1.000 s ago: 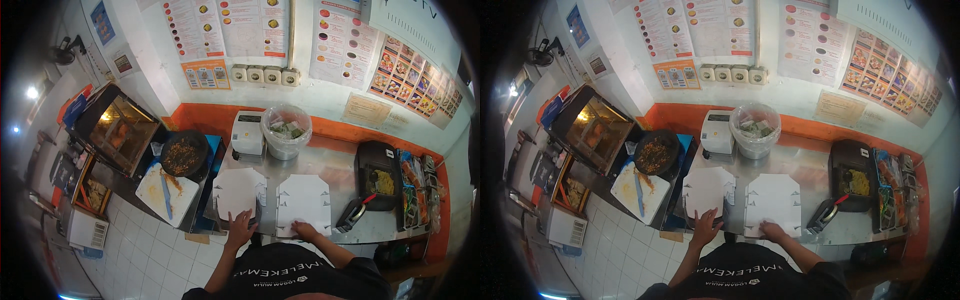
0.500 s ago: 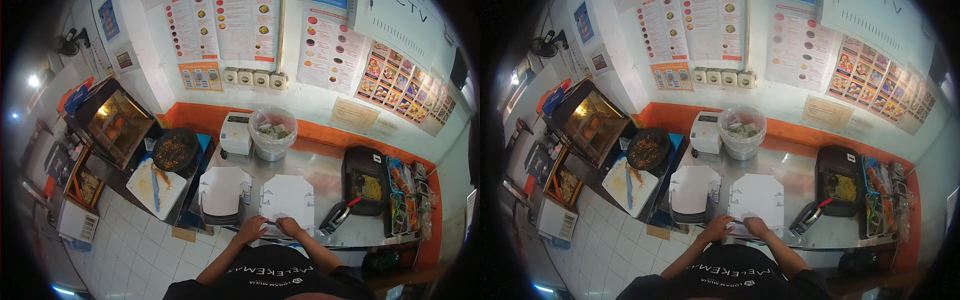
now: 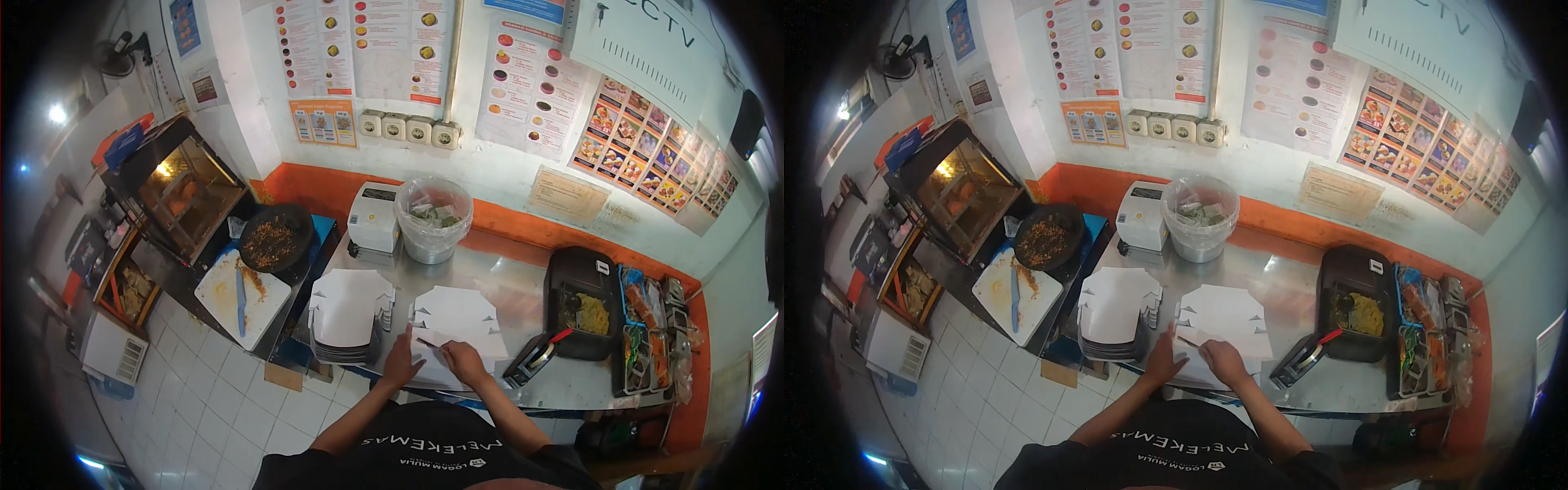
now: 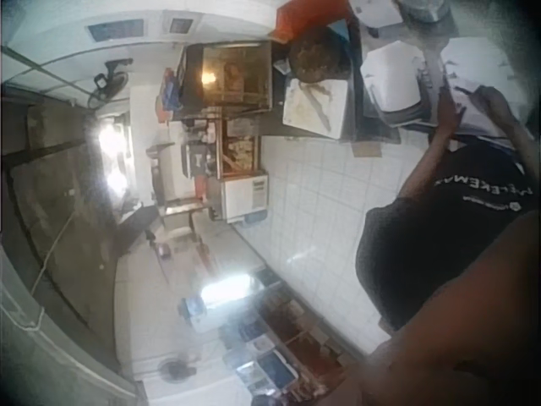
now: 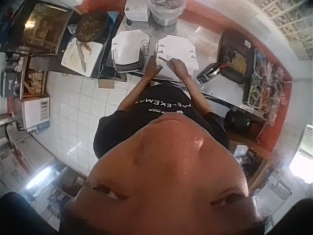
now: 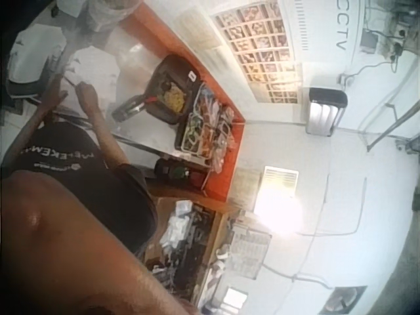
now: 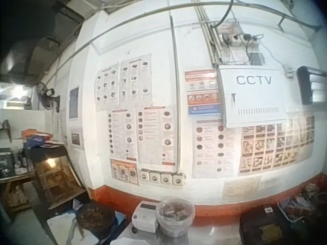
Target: The person is folding and assembling cardboard food boxes by hand one at a time on a counter.
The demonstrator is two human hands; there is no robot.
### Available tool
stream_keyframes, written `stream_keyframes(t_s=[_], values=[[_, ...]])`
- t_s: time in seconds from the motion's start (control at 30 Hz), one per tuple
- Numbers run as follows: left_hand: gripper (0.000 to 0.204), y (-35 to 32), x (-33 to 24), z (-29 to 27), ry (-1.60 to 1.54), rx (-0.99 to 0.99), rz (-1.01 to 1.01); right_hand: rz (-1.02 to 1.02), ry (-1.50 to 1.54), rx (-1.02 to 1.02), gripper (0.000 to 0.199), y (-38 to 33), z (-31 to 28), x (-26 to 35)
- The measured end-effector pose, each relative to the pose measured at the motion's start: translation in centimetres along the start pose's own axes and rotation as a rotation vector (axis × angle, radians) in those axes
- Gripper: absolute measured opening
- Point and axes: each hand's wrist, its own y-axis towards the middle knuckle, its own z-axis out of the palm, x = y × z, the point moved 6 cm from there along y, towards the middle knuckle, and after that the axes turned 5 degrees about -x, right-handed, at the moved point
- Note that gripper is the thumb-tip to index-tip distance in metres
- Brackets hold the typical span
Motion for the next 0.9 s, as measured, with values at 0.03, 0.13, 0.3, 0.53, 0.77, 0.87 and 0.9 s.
stream_keyframes(t_s=[0.03, 0.13, 0.3, 0.53, 0.77, 0.87, 0.9], values=[[0.078, -0.2, 0.2, -0.3, -0.065, -0.086, 0.017, -0.1, -0.013, -0.061, 0.009, 0.4, -1.8, 1.5], [0.062, 1.7, -2.0, -2.7, 0.019, -0.21, 0.09, -0.167, 0.001, -0.05, 0.013, 1.2, -6.9, 5.0], [0.038, 6.0, -8.0, -7.1, -0.004, -0.161, 0.349, -0.015, -0.03, 0.078, 0.024, 1.8, -12.9, 8.5], [0.023, 7.0, -12.7, -6.6, -0.292, 0.373, 0.446, -0.119, 0.011, -0.055, 0.028, 0.5, -17.3, 9.1], [0.031, 3.9, -11.9, -1.2, -0.856, 0.963, -0.056, -0.074, 0.225, -0.169, 0.028, -0.3, -17.3, 10.0], [0.042, 4.2, -14.1, -2.0, -1.081, 0.788, -0.111, -0.027, 0.025, -0.189, 0.031, -0.1, -16.8, 12.0], [0.056, 4.4, -15.9, -4.2, -0.992, 0.839, -0.184, -0.025, -0.069, -0.213, 0.032, -0.2, -16.8, 12.1]])
